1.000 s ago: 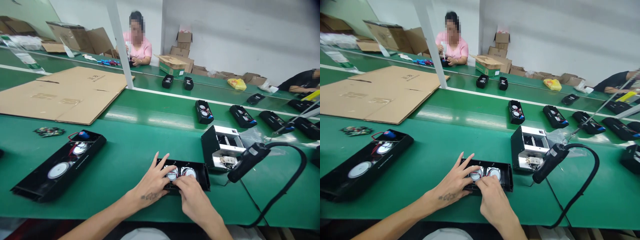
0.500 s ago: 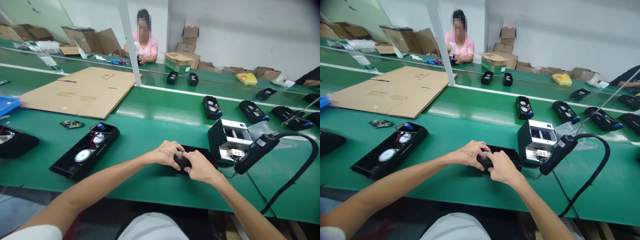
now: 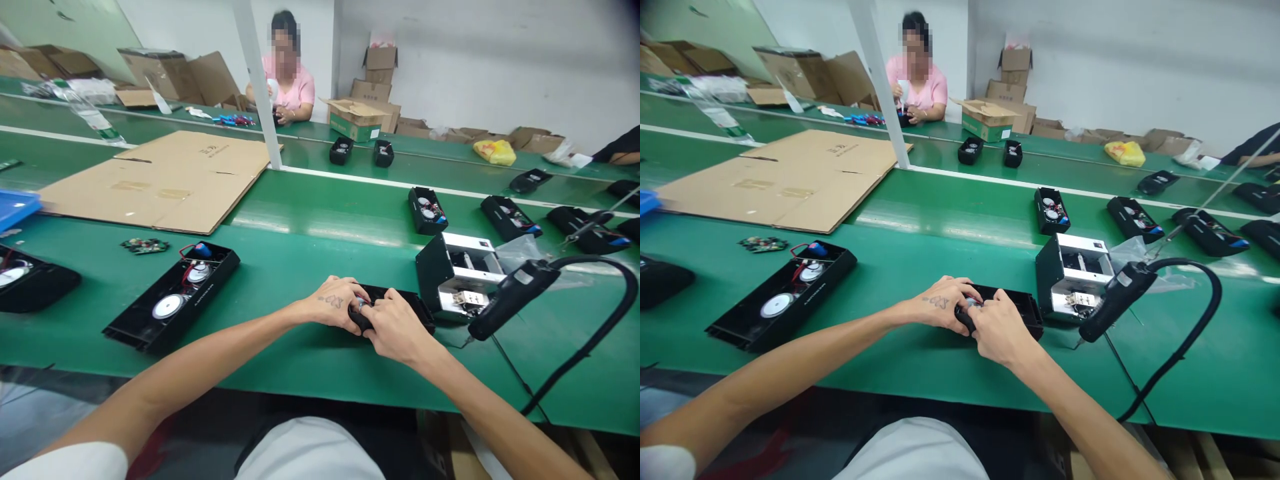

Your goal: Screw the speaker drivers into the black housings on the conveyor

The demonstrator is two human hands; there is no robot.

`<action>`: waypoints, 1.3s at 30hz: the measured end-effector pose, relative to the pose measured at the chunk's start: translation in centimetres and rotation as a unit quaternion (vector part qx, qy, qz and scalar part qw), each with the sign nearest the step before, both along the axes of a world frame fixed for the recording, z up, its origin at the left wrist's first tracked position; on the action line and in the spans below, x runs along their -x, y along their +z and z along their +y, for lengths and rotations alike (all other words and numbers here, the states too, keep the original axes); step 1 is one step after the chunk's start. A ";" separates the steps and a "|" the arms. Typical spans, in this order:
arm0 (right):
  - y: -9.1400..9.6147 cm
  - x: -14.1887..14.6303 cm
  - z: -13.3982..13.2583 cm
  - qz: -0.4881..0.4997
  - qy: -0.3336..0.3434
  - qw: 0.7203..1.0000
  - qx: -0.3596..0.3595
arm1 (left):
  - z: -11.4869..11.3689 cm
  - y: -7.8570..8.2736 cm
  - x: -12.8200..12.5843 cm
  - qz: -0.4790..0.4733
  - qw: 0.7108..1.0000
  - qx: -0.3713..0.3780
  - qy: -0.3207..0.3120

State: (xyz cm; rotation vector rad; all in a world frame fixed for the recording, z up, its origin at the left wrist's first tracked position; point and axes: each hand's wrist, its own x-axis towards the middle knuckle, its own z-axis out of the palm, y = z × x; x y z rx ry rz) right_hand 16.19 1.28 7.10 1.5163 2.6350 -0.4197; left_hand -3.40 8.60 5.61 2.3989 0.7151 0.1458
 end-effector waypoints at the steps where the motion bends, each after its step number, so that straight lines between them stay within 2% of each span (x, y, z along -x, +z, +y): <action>1: 0.1 0.1 -0.2 -0.008 0.003 1.000 -0.004 | -0.1 0.0 0.0 -0.001 1.000 -0.004 0.002; 12: 0.1 0.7 0.8 -0.005 -0.068 0.998 0.006 | 0.9 0.2 -0.2 -0.025 0.999 0.022 -0.002; 18: 0.1 0.3 1.2 0.016 -0.067 0.998 0.004 | 1.3 -0.1 -0.3 -0.036 0.998 0.042 0.005; 24: -1.4 -0.2 1.3 0.015 -0.059 0.998 -0.014 | 1.9 -0.4 -0.2 -0.035 0.997 0.062 -0.014; 26: -1.4 0.0 0.9 0.016 -0.056 0.998 -0.020 | 1.8 -0.4 -0.1 -0.032 0.998 0.052 -0.020; 29: -0.5 0.3 -0.6 0.012 -0.042 0.999 -0.026 | 0.8 -0.8 0.2 -0.024 0.999 -0.002 -0.030; 31: 0.3 -0.2 -2.1 0.068 -0.039 0.995 -0.057 | -0.4 -1.4 0.6 -0.025 0.997 -0.062 -0.030; 32: 0.6 -0.9 -2.8 0.123 -0.064 0.985 -0.103 | -1.2 -1.8 0.8 -0.027 0.994 -0.097 -0.029; 33: 0.8 -1.8 -3.5 0.186 -0.117 0.959 -0.178 | -1.9 -2.3 1.1 -0.029 0.990 -0.133 -0.029; 34: 0.8 -3.1 -4.0 0.241 -0.193 0.911 -0.272 | -2.7 -2.8 1.3 -0.032 0.985 -0.166 -0.031; 36: 0.5 -6.4 -4.5 0.280 -0.364 0.770 -0.443 | -3.9 -3.6 1.6 -0.037 0.976 -0.214 -0.029; 37: 0.2 -8.2 -4.5 0.266 -0.431 0.710 -0.489 | -4.3 -3.8 1.7 -0.038 0.973 -0.227 -0.026; 38: -0.1 -10.0 -4.3 0.248 -0.478 0.680 -0.498 | -4.6 -4.0 1.7 -0.038 0.971 -0.234 -0.021; 39: -0.5 -11.8 -4.1 0.238 -0.510 0.679 -0.471 | -4.8 -4.1 1.8 -0.038 0.971 -0.235 -0.016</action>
